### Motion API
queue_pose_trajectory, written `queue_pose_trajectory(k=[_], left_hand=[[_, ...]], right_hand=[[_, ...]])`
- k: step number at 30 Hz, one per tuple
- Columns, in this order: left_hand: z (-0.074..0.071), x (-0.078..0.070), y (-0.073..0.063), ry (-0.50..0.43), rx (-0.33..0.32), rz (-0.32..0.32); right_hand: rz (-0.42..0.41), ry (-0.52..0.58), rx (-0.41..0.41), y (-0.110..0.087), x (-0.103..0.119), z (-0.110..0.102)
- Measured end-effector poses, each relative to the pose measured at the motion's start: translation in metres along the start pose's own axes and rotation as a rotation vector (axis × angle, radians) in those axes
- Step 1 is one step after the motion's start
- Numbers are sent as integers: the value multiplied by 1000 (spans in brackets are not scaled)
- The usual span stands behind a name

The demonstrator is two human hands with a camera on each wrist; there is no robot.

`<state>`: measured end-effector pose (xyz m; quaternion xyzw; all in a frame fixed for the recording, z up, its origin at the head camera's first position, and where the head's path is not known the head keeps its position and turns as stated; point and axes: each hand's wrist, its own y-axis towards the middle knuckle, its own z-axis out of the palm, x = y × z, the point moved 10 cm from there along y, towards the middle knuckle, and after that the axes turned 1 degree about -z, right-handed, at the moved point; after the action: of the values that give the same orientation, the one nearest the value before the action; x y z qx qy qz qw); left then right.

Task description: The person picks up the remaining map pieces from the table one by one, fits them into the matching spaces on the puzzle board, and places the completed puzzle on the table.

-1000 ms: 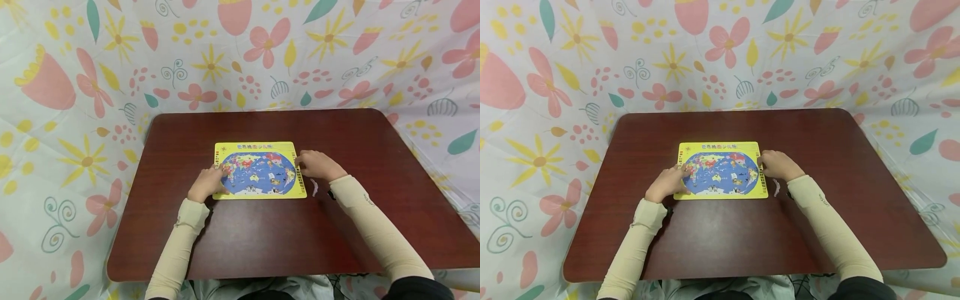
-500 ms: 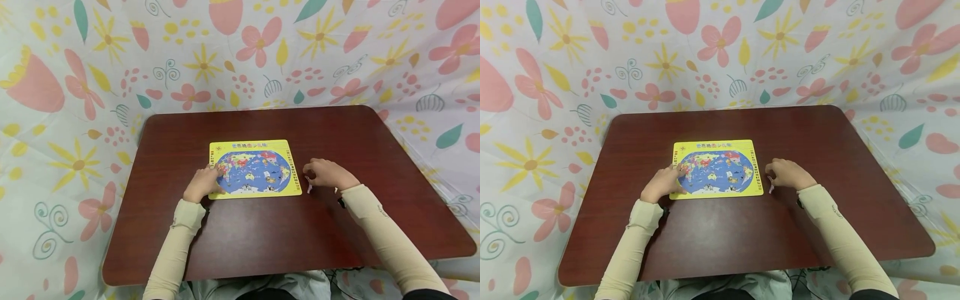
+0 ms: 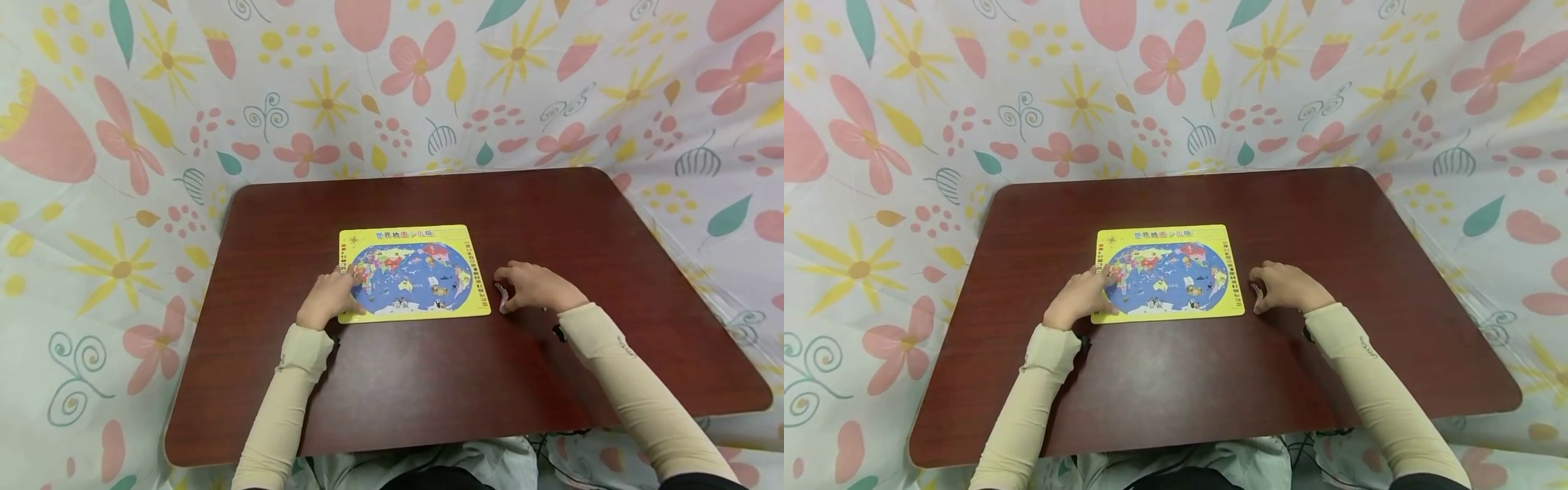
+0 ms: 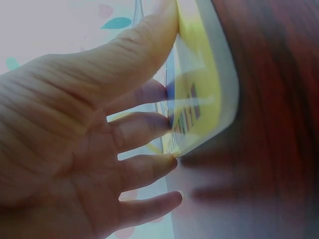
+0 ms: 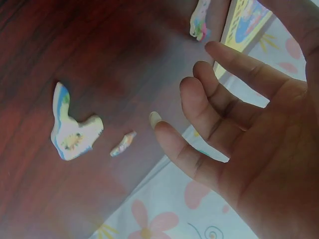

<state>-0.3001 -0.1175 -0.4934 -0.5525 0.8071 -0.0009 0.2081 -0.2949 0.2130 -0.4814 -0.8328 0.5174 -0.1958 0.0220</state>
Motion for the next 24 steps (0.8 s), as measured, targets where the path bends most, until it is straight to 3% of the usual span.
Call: queue_pose_trajectory(k=[24], left_hand=[[2,1,3,21,11,-1]], right_hand=[[35,-85,-58,4,-6,1]])
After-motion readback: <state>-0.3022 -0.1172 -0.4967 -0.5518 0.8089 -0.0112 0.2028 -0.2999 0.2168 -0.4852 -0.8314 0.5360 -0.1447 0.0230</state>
